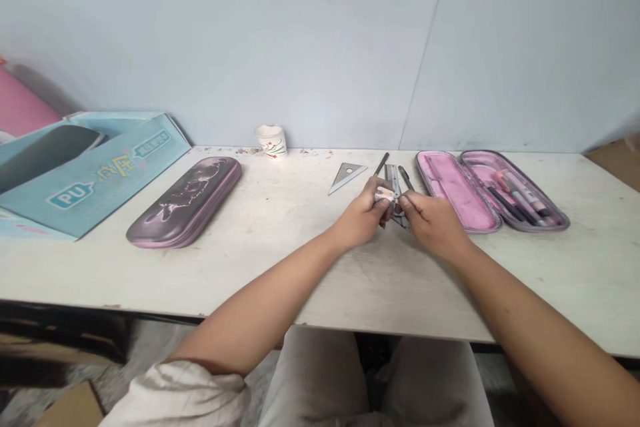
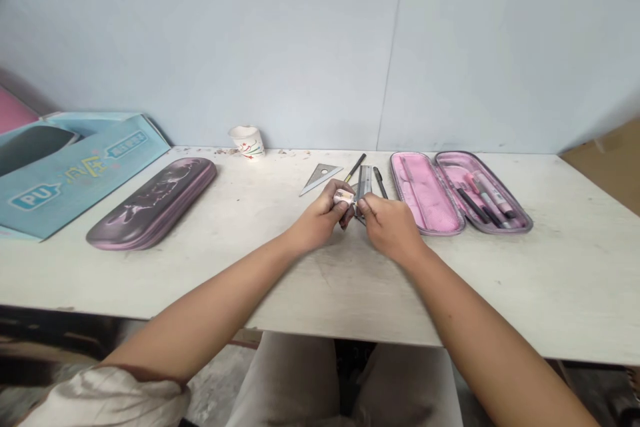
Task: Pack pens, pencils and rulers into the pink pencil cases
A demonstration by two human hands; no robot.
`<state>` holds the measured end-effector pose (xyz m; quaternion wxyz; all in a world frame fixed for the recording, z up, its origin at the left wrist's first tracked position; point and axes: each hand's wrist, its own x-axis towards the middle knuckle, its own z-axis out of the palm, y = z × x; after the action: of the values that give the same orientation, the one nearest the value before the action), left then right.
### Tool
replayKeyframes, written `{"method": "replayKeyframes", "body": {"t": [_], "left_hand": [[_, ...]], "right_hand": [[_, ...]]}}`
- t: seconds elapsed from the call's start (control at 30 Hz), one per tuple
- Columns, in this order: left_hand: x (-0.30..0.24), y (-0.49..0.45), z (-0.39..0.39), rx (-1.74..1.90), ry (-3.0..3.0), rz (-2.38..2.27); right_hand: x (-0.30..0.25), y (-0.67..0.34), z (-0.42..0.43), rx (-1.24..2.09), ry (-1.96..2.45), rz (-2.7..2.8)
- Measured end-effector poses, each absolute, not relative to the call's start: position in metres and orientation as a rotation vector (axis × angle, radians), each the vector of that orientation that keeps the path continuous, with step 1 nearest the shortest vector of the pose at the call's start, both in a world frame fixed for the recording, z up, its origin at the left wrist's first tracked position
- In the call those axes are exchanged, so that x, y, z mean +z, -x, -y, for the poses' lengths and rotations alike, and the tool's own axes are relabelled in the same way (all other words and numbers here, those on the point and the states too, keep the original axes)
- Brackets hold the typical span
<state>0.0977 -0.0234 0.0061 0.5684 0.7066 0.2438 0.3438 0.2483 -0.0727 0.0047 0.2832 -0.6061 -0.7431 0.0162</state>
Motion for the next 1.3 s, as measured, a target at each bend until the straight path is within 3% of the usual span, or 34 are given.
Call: {"method": "replayKeyframes", "body": {"t": [0.3, 0.67, 1.3], "left_hand": [[0.008, -0.098, 0.018, 1.067, -1.3, -0.599], [0.01, -0.101, 0.028, 1.036, -1.009, -0.441], [0.023, -0.1, 0.032, 1.085, -1.024, -0.462]], "right_hand": [[0.007, -0.248, 0.071, 0.02, 1.661, 1.803], [0.002, -0.249, 0.069, 0.074, 1.416, 1.831], [0.004, -0.245, 0.068, 0.077, 1.549, 1.799]]}}
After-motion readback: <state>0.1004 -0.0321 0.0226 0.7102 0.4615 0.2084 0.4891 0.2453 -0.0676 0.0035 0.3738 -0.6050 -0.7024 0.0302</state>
